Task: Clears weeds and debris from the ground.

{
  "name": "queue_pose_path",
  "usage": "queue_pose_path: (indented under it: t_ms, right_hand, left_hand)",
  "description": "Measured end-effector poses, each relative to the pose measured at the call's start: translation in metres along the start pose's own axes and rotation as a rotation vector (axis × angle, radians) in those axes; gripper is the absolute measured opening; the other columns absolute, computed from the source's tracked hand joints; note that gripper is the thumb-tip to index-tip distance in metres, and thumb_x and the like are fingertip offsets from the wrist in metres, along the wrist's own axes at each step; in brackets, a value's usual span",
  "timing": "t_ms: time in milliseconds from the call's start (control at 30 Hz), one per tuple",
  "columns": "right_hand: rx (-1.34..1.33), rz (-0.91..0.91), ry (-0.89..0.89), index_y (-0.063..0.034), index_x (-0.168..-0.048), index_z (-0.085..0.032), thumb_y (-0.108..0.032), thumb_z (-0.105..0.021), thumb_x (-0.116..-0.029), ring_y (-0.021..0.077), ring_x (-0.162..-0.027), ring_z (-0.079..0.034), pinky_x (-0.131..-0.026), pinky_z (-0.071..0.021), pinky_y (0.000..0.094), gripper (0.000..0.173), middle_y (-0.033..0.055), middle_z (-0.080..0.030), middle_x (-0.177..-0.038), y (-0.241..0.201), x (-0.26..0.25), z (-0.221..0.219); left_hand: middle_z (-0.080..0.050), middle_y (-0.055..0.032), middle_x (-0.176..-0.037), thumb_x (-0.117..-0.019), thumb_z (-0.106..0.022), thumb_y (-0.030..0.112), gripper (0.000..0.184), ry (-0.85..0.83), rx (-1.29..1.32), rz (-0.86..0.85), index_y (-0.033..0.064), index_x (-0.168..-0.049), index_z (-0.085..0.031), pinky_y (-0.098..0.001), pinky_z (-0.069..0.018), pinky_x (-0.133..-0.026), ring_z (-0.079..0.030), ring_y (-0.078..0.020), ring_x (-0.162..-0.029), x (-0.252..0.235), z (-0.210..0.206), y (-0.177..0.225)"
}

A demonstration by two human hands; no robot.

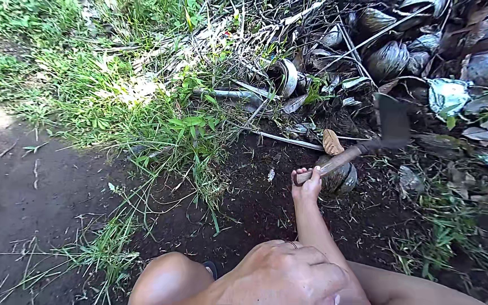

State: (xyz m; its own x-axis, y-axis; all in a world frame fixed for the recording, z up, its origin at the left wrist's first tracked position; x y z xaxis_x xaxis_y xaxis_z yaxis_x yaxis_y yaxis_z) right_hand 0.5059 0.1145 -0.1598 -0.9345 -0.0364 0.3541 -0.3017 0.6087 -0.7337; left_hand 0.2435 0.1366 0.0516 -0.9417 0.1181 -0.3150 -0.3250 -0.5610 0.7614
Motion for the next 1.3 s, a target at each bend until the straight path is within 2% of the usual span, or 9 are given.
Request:
queue_pose_path:
  t_ms: [133,233,300,367,500,833,933,1100,1300]
  right_hand:
    - [0.11,-0.129,-0.118,-0.0079,-0.114,-0.044,-0.035,-0.032,-0.1132,0.0133,-0.06,-0.062,-0.06,-0.0588,0.0327,0.03,0.0009,-0.058,-0.071,0.066,0.034,0.014]
    - [0.724,-0.255,-0.301,0.0137,-0.12,-0.045,-0.018,-0.03,-0.1132,0.0181,-0.061,-0.062,-0.056,-0.0547,0.0316,0.036,0.0173,-0.06,-0.077,0.086,0.14,0.057]
    - [1.091,-0.738,-0.251,-0.0006,-0.144,-0.044,-0.018,-0.03,-0.1139,0.0173,-0.084,-0.061,-0.084,-0.0519,0.0316,0.037,0.0146,-0.058,-0.102,0.052,0.191,0.039]
    - [0.749,-0.733,-0.761,0.0197,-0.132,-0.032,-0.015,-0.035,-0.1132,0.0159,-0.059,-0.062,-0.054,-0.0542,0.029,0.04,0.0171,-0.055,-0.075,0.091,0.148,0.119]
    - [0.882,-0.614,-0.236,0.0021,-0.125,-0.054,-0.033,-0.05,-0.11,0.0148,-0.05,-0.055,-0.047,-0.0503,0.0318,0.038,0.0061,-0.057,-0.069,0.104,0.103,0.107]
    - [0.05,0.241,-0.043,-0.0057,-0.125,-0.039,-0.02,-0.038,-0.1129,0.0151,-0.061,-0.064,-0.064,-0.0619,0.036,0.019,0.0028,-0.056,-0.076,-0.018,-0.014,-0.066]
    - [-0.009,0.139,-0.003,-0.0073,-0.129,-0.039,-0.028,-0.039,-0.113,0.0168,-0.066,-0.065,-0.068,-0.0617,0.0383,0.026,0.004,-0.058,-0.079,0.026,-0.017,-0.092]
    - [0.863,-0.553,-0.312,0.0012,-0.138,-0.041,-0.029,-0.042,-0.1119,0.0189,-0.06,-0.059,-0.058,-0.0555,0.0368,0.04,0.0105,-0.058,-0.08,0.152,0.042,-0.008]
    - [0.773,-0.601,-0.179,0.0,-0.129,-0.049,-0.026,-0.053,-0.1087,0.0146,-0.055,-0.057,-0.05,-0.0519,0.0296,0.033,0.0075,-0.057,-0.077,0.126,0.081,0.043]
  left_hand:
    - [-0.074,-0.0115,-0.107,-0.105,-0.053,0.012,0.024,0.003,-0.009,-0.007,0.0055,-0.118,-0.072,-0.0374,-0.0573,-0.088,-0.072,-0.0239,-0.101,-0.007,-0.001,-0.006]
    - [-0.074,-0.0117,-0.106,-0.1041,-0.054,0.011,0.024,-0.013,-0.035,-0.004,0.0048,-0.119,-0.071,-0.0375,-0.057,-0.091,-0.072,-0.024,-0.102,-0.01,-0.004,-0.009]
    - [-0.075,-0.0123,-0.106,-0.1038,-0.054,0.011,0.024,-0.014,-0.045,-0.002,0.0046,-0.119,-0.071,-0.0379,-0.057,-0.091,-0.072,-0.0249,-0.102,-0.01,-0.004,-0.009]
    - [-0.075,-0.0117,-0.107,-0.1041,-0.054,0.011,0.024,-0.015,-0.052,0.007,0.0051,-0.119,-0.071,-0.0379,-0.0572,-0.091,-0.072,-0.0242,-0.103,-0.008,-0.005,-0.008]
    - [-0.075,-0.0117,-0.107,-0.1045,-0.053,0.012,0.024,-0.015,-0.06,-0.015,0.0053,-0.118,-0.072,-0.0381,-0.0575,-0.089,-0.073,-0.0243,-0.102,-0.003,-0.005,-0.001]
    - [-0.075,-0.0146,-0.112,-0.1046,-0.053,0.013,0.027,0.005,0.061,0.047,0.0046,-0.121,-0.073,-0.0423,-0.056,-0.087,-0.072,-0.0291,-0.101,0.008,0.014,0.006]
    - [-0.075,-0.0145,-0.113,-0.1047,-0.052,0.012,0.027,0.015,0.048,0.051,0.0048,-0.12,-0.073,-0.0419,-0.0566,-0.088,-0.072,-0.0289,-0.103,0.002,0.017,-0.005]
    - [-0.075,-0.0137,-0.111,-0.1058,-0.051,0.013,0.027,0.029,0.009,0.076,0.0058,-0.119,-0.073,-0.0414,-0.0566,-0.088,-0.072,-0.0272,-0.104,-0.002,0.012,-0.014]
    - [-0.074,-0.0154,-0.111,-0.1051,-0.05,0.011,0.027,0.02,0.03,0.065,0.0038,-0.118,-0.073,-0.0415,-0.0561,-0.089,-0.072,-0.029,-0.104,0.003,0.012,-0.006]
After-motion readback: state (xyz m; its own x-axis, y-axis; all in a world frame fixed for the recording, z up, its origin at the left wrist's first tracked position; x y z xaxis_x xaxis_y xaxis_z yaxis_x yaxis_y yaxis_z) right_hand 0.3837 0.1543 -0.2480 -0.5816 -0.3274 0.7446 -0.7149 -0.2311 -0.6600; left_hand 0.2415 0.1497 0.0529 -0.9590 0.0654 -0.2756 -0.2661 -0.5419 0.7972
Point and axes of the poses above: each hand's wrist, its own x-axis away from the middle knuckle, its own z-axis out of the back of the hand, y = z × x, the point moved 1 cm from there along -x, towards the middle knuckle
